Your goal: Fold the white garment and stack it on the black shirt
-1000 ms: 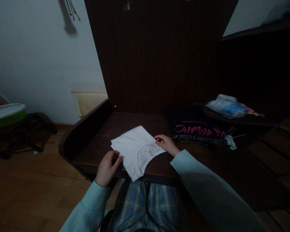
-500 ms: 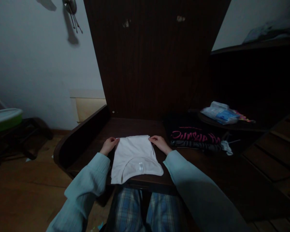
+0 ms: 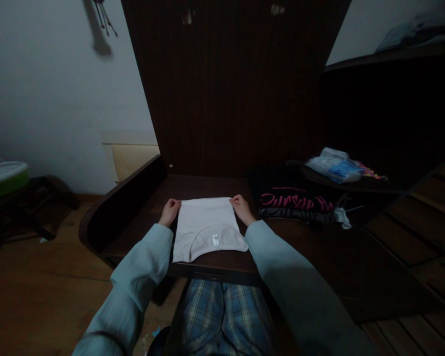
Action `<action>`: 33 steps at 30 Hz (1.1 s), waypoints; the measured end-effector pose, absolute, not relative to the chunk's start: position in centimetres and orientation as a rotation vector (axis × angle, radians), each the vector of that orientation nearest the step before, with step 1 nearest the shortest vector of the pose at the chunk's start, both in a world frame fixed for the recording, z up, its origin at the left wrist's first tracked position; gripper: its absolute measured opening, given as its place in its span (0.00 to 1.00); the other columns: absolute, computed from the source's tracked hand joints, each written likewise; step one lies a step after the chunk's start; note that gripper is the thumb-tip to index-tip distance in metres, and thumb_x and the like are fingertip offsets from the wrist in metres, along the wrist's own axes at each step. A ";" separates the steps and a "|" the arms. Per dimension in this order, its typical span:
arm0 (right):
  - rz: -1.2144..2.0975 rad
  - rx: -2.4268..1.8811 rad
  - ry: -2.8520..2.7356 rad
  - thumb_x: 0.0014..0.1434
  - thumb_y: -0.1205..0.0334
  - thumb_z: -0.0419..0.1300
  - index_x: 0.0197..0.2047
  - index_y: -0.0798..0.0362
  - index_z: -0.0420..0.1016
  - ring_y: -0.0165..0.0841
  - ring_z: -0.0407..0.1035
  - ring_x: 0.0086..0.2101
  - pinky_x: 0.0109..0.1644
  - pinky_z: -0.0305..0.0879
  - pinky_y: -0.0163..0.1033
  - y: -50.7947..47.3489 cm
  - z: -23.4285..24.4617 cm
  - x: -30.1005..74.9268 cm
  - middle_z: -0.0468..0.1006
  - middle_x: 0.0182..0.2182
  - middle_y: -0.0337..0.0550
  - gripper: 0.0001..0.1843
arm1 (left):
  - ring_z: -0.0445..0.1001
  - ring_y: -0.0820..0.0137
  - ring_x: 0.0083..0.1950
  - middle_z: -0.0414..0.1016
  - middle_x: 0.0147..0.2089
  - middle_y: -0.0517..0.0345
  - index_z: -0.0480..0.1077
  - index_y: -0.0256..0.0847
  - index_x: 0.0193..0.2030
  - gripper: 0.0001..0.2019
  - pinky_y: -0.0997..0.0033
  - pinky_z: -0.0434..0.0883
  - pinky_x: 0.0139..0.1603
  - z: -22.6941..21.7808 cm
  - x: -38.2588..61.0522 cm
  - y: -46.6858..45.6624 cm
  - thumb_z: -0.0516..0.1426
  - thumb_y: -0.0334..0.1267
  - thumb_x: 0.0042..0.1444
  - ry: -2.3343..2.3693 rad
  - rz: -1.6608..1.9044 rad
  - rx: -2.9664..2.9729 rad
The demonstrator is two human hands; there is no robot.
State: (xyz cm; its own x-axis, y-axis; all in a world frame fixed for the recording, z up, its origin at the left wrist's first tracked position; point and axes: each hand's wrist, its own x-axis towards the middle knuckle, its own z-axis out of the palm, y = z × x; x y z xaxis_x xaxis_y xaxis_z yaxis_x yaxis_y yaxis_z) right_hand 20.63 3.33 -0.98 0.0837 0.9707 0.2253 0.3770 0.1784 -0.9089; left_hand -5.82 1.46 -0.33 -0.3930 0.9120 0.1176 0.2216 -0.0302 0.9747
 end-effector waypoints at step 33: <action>1.205 -1.073 -1.421 0.30 0.62 0.68 0.35 0.54 0.66 0.24 0.62 0.20 0.26 0.56 0.29 2.7 -0.1 21.4 0.63 0.14 0.24 0.26 | 0.64 0.76 0.24 0.66 0.24 0.63 0.68 0.35 0.36 0.16 0.77 0.61 0.24 -0.6 -5.7 1.4 0.59 0.42 0.40 1.467 1.426 1.336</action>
